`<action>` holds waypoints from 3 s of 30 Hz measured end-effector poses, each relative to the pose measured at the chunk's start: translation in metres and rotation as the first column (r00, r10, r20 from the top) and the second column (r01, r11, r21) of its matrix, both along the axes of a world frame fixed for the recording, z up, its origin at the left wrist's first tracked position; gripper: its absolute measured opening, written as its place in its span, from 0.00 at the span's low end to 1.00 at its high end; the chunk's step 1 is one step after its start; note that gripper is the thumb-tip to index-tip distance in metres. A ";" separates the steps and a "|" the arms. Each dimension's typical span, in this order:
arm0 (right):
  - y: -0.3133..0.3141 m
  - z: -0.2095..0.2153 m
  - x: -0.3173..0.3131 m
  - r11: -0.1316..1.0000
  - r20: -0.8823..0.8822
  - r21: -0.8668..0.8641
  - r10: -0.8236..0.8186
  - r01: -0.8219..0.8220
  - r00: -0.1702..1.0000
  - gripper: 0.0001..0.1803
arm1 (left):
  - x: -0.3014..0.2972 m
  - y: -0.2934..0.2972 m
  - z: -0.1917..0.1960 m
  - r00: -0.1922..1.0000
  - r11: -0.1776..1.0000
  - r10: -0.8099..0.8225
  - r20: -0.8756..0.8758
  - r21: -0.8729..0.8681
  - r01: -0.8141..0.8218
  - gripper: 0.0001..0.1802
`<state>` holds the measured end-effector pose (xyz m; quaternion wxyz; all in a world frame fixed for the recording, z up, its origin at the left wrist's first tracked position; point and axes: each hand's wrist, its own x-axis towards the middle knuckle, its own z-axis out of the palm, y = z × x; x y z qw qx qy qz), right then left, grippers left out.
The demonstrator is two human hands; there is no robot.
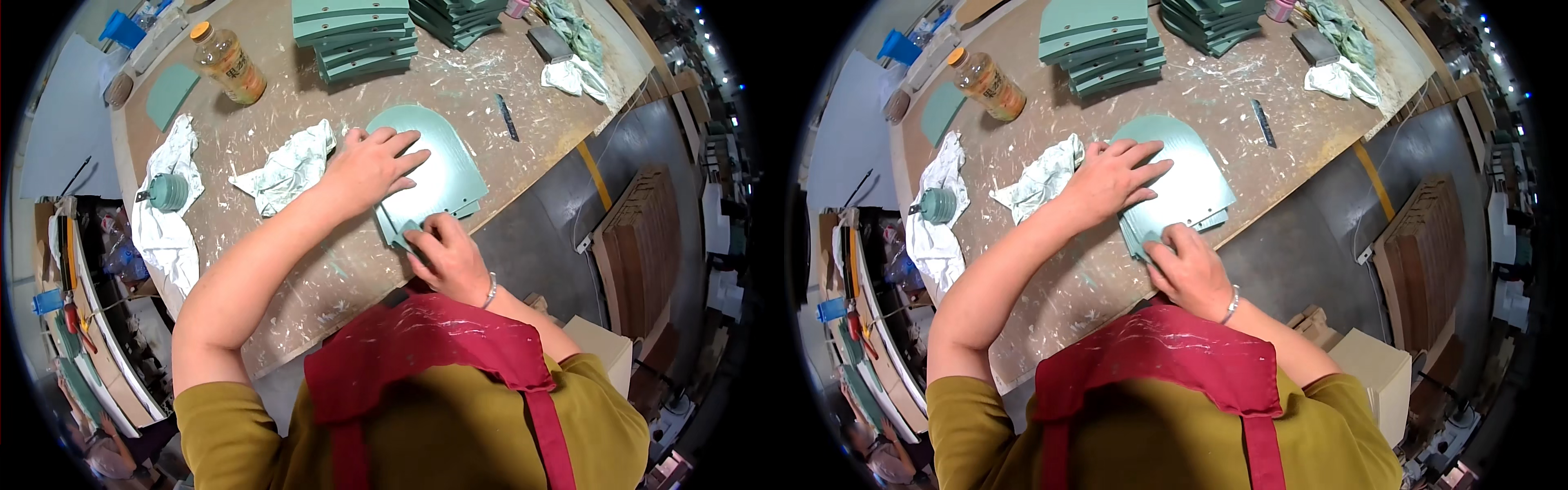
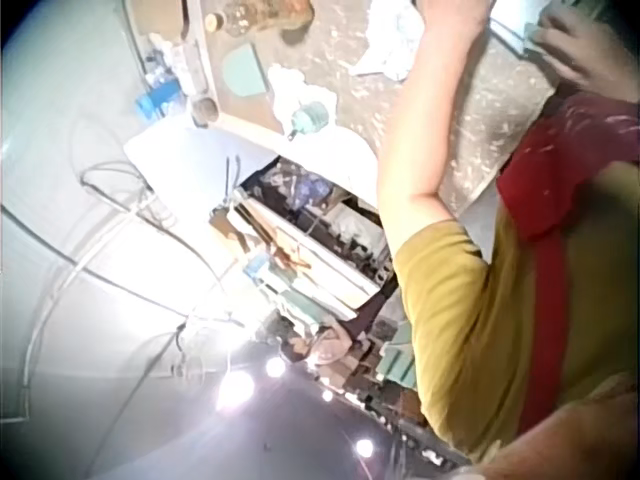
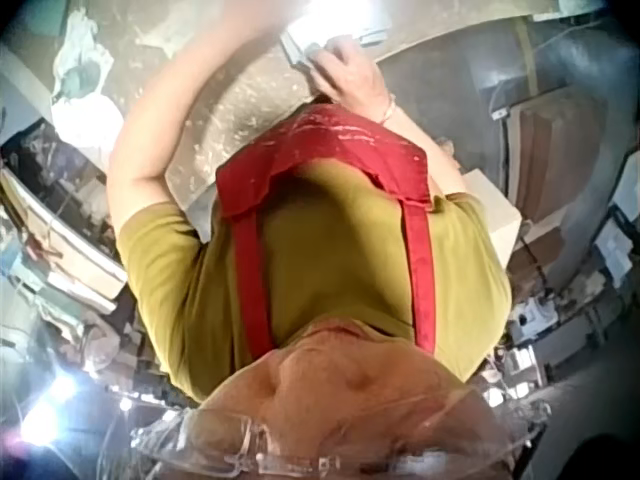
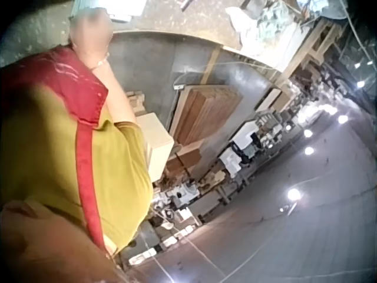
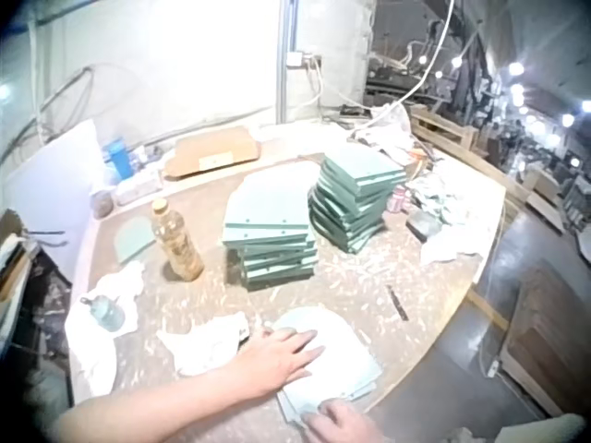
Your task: The person wipes green wooden panels with a cloth and a block, handling one panel at a time from a stack on a workbench.
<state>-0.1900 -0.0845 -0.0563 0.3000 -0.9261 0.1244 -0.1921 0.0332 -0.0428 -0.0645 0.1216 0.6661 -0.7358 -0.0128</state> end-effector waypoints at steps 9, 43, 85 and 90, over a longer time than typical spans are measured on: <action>-0.013 0.001 -0.009 0.988 0.090 0.045 -0.148 0.145 0.985 0.17 | -0.004 -0.003 -0.001 1.000 1.000 0.007 0.004 0.009 -0.007 0.27; -0.097 -0.020 -0.050 0.922 0.083 -0.026 -0.383 0.386 0.920 0.15 | -0.008 -0.005 0.008 0.999 0.995 0.029 -0.025 0.099 -0.026 0.30; -0.126 -0.025 0.097 -0.020 0.131 0.989 -0.307 -0.144 0.942 0.11 | -0.041 0.044 -0.005 0.938 0.965 0.252 -0.240 -0.007 -0.261 0.36; -0.123 -0.032 0.098 0.034 0.152 0.988 -0.324 -0.149 0.934 0.10 | -0.063 0.057 -0.012 0.938 0.962 0.272 -0.216 0.066 -0.264 0.43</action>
